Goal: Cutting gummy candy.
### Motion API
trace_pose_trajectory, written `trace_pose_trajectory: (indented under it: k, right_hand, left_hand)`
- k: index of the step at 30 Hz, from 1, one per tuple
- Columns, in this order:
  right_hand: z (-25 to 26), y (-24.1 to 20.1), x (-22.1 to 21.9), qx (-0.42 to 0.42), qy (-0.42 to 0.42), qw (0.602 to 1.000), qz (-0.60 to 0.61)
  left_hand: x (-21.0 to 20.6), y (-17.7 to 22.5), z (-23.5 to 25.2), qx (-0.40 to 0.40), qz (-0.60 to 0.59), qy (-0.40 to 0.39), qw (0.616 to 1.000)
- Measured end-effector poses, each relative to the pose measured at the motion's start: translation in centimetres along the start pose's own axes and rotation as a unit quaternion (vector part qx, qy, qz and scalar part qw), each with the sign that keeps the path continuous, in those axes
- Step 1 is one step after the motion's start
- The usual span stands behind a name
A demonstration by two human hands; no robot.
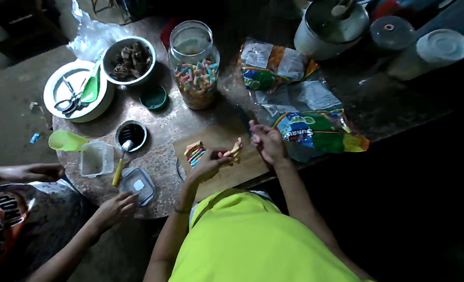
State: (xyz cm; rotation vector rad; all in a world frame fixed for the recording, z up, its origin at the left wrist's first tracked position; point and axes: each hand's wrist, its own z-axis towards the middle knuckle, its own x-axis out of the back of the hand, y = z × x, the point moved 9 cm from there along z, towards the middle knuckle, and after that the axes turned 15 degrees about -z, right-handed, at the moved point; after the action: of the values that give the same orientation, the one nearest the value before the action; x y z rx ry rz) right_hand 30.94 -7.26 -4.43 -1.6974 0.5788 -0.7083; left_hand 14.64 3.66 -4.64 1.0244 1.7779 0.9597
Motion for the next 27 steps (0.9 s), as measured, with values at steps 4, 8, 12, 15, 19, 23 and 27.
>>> trace_pose_trajectory:
  k: [4,8,12,15,19,23,27]
  right_hand:
    - [1.2,1.7,4.0,-0.031,0.068,0.994,-0.075]
    - [0.4,3.1,0.8,-0.053,0.006,0.959,-0.279]
    - [-1.3,1.9,-2.5,0.014,-0.033,0.964,-0.263]
    - [-2.9,0.3,-5.4,0.036,-0.104,0.988,-0.106]
    - [-2.9,-0.8,-4.9,0.026,-0.029,0.995,-0.095]
    - [-2.7,-0.7,-4.3,-0.006,-0.054,0.998,-0.011]
    - [-2.9,-1.6,-3.8,-0.042,-0.076,0.996,0.015]
  left_hand:
    - [1.7,-1.7,-1.2,0.007,-0.110,0.005,0.994]
    - [1.5,-2.3,-1.3,0.003,-0.186,0.000,0.983]
    - [0.6,-2.8,-0.8,0.012,-0.241,-0.001,0.970]
    - [0.0,-2.6,-0.7,0.016,-0.243,-0.004,0.970]
    - [0.0,-2.4,-0.5,0.016,-0.196,0.019,0.980]
    - [0.4,-1.6,-0.8,0.025,-0.168,0.024,0.985]
    - [0.5,-0.2,-1.4,0.033,-0.150,0.016,0.988]
